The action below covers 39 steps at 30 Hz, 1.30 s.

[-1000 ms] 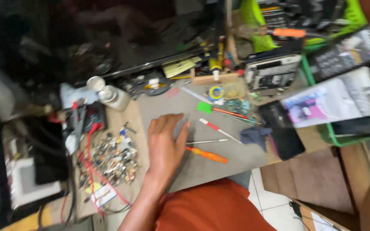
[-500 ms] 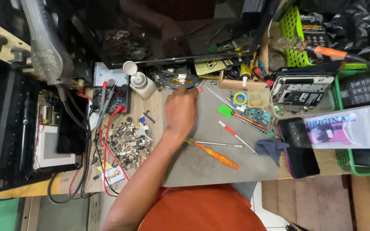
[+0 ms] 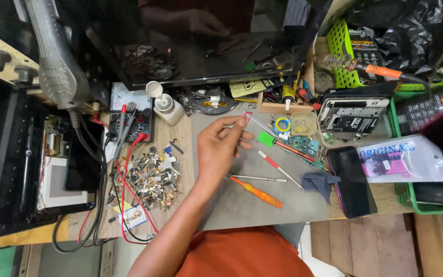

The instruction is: Cleaning an electronics repair workbench by scrubbing the surface with a toothbrush and moving small components.

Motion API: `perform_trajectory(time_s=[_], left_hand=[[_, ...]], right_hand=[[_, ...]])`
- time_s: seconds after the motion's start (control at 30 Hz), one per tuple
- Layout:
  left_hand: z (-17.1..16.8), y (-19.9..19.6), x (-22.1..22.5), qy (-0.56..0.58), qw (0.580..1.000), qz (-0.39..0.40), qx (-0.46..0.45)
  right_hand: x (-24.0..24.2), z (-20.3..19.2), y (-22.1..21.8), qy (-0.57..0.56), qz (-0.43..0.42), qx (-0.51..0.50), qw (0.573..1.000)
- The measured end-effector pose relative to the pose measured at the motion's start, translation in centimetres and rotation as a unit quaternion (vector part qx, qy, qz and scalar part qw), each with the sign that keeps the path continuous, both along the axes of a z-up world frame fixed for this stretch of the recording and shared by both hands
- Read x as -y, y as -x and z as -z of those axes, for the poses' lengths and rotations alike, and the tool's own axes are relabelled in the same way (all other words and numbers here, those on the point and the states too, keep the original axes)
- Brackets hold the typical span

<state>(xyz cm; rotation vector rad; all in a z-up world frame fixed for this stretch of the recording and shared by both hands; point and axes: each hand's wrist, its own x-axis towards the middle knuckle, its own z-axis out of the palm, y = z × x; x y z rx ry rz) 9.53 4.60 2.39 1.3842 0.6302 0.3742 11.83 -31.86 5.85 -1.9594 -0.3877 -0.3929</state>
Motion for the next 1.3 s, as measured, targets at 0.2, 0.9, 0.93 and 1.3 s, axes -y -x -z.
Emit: perform_trajectory(time_s=[0.2,0.9,0.93,1.3], left_hand=[[-0.6,3.9,0.7,0.370,0.924,-0.035,0.086],[-5.9,10.1,0.1,-0.602,0.737,0.259,0.166],[-5.8,10.2,0.0,-0.603,0.730,0.280,0.158],[-4.8,10.2,-0.4,-0.687,0.658,0.266,0.156]], right_hand=[[-10.5,-0.4,1.0,-0.083,-0.023,-0.085,0.993],[-13.8,3.2,2.5,-0.165,-0.301,-0.143,0.928],[-14.1,2.0,2.1,-0.199,-0.372,-0.214,0.881],[-15.1,3.5,1.1,-0.242,-0.224,-0.289,0.899]])
